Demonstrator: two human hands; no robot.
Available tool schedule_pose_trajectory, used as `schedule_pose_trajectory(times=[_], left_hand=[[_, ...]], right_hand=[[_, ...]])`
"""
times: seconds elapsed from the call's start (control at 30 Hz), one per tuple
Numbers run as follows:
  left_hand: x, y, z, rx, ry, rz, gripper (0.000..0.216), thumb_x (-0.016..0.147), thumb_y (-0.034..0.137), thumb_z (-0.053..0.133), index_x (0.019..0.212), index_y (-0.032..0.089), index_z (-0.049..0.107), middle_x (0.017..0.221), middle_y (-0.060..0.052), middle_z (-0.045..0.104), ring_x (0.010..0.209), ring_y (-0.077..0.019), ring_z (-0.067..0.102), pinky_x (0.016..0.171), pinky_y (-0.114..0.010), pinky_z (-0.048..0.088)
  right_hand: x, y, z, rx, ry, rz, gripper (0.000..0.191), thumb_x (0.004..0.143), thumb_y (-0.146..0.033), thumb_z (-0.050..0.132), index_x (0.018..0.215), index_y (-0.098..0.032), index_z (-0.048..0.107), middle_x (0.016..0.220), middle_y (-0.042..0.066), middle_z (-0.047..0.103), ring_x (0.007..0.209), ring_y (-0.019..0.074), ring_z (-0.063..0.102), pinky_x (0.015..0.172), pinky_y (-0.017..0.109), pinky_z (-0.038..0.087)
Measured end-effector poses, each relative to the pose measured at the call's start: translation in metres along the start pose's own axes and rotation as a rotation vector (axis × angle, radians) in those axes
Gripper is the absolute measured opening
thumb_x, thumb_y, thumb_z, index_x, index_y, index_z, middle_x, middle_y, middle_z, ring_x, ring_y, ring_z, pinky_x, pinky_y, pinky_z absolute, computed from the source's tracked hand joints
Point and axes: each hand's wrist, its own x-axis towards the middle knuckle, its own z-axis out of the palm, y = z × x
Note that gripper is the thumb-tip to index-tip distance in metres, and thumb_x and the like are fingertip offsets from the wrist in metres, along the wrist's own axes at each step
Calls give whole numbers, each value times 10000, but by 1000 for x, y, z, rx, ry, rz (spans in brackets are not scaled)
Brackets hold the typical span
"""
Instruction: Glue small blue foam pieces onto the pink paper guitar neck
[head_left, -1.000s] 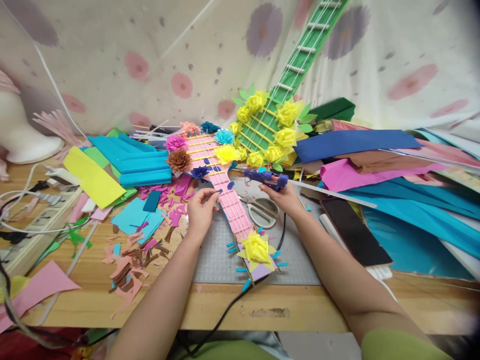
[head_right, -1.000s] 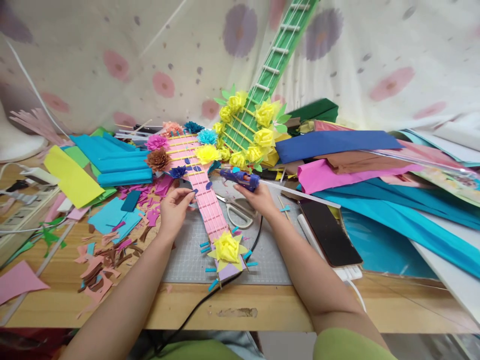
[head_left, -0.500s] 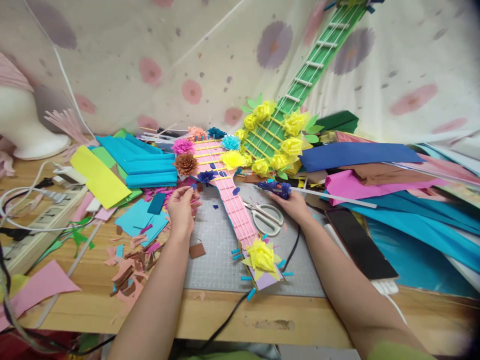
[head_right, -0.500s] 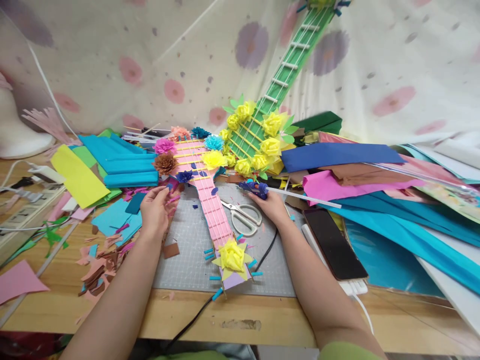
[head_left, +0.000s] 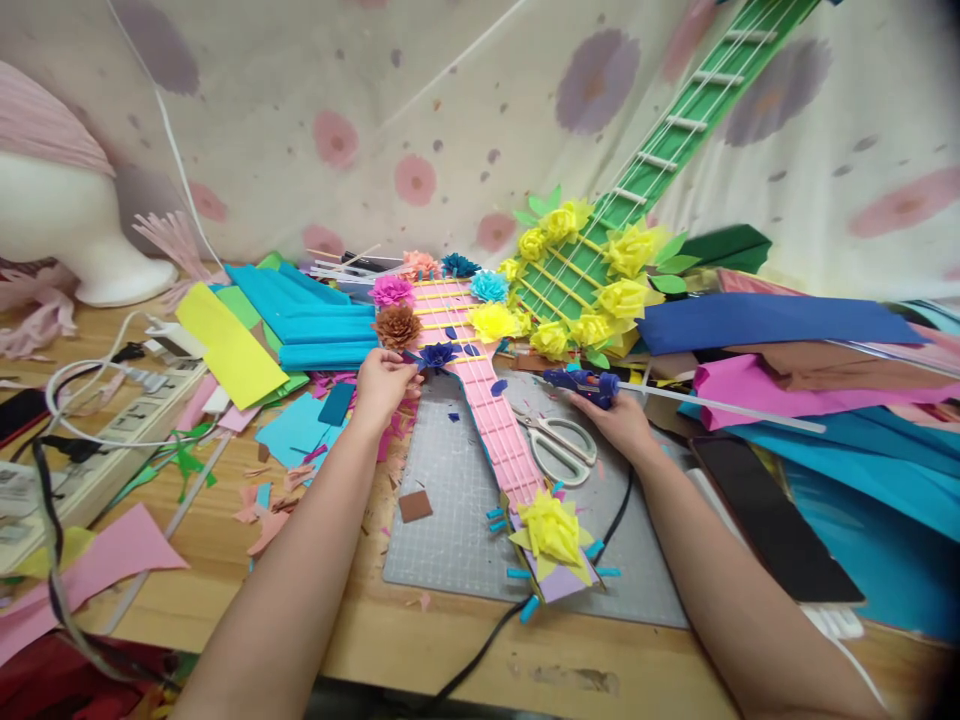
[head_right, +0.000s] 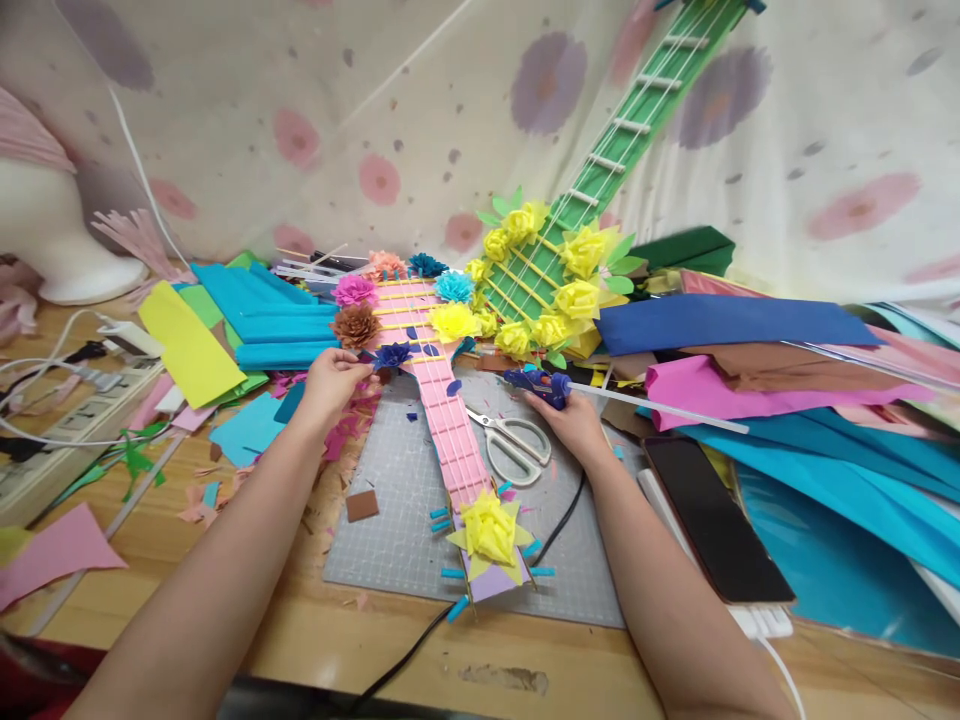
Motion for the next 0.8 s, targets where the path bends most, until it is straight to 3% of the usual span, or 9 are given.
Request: schedule_pose_trajectory(times=[0.8], left_hand=[[1,7,13,71,23,-41,347,660,-4,600,756,198,335,591,77,489,492,-114,604,451,-222,495]], right_hand=[[1,3,1,-31,-6,-18,552,669,-632,584,887,-140,706,786,80,712,809,280,654,676,330,480]])
